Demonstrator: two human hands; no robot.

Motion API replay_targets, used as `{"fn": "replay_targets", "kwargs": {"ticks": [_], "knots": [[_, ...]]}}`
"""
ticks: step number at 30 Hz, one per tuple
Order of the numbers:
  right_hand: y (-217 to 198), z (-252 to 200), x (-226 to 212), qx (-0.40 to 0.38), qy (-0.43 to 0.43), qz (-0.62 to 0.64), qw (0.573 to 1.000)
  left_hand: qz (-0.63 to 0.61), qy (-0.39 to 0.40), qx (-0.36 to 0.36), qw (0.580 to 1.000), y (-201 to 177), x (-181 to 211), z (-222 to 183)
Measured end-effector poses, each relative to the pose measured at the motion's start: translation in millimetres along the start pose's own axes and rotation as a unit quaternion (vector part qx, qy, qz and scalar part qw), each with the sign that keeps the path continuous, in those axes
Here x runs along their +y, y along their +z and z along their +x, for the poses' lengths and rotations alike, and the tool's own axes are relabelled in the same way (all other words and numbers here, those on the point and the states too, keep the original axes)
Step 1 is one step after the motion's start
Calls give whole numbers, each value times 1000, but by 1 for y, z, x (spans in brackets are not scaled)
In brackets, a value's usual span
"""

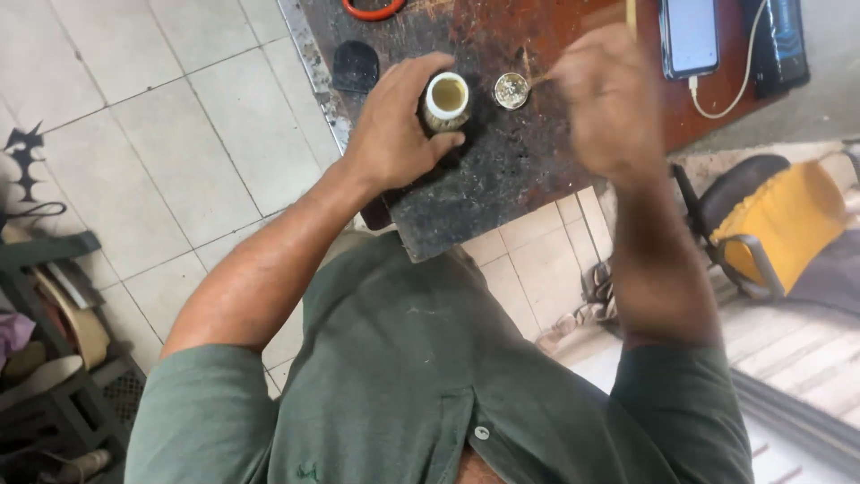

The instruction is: Applying adhesive to a small shoe component using a brush at a repair bench

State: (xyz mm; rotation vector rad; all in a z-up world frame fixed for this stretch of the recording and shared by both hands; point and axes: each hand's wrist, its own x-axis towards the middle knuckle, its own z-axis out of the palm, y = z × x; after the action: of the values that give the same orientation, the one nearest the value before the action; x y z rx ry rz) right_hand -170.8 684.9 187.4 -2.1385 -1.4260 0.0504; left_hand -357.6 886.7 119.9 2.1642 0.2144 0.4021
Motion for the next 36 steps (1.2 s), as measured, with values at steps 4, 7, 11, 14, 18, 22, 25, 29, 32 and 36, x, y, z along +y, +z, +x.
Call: {"fn": "replay_targets", "kwargs": {"ticks": [4, 7, 11, 14, 18, 22, 25, 29, 32, 36], "knots": [[-37, -15, -26, 136, -72, 118, 981, -22, 22, -8, 1000, 7, -23, 8], [-38, -4, -87, 153, -33, 300, 941, -63, 19, -9, 998, 11, -35, 7], [-21, 17, -106, 136, -90, 221, 962, -91, 7, -44, 995, 1, -35, 12], [-8, 32, -121, 97, -23, 162, 982, -103, 23, -60, 993, -4, -35, 15], [13, 47, -127, 26, -59, 47, 997, -103, 16, -66, 992, -2, -39, 16], [30, 53, -133, -11, -4, -26, 1000, -102, 31, -53, 993, 3, -44, 15], [28, 48, -133, 47, 0, -10, 999, -105, 3, -66, 992, -2, -38, 19], [16, 23, -107, 199, 51, 81, 975, -101, 48, -43, 993, 11, -47, 20], [14, 8, -90, 293, 102, 254, 916, -84, 18, -50, 995, 15, -47, 24], [29, -9, -66, 322, 190, 449, 811, -78, 22, -32, 996, 20, -49, 20]]}}
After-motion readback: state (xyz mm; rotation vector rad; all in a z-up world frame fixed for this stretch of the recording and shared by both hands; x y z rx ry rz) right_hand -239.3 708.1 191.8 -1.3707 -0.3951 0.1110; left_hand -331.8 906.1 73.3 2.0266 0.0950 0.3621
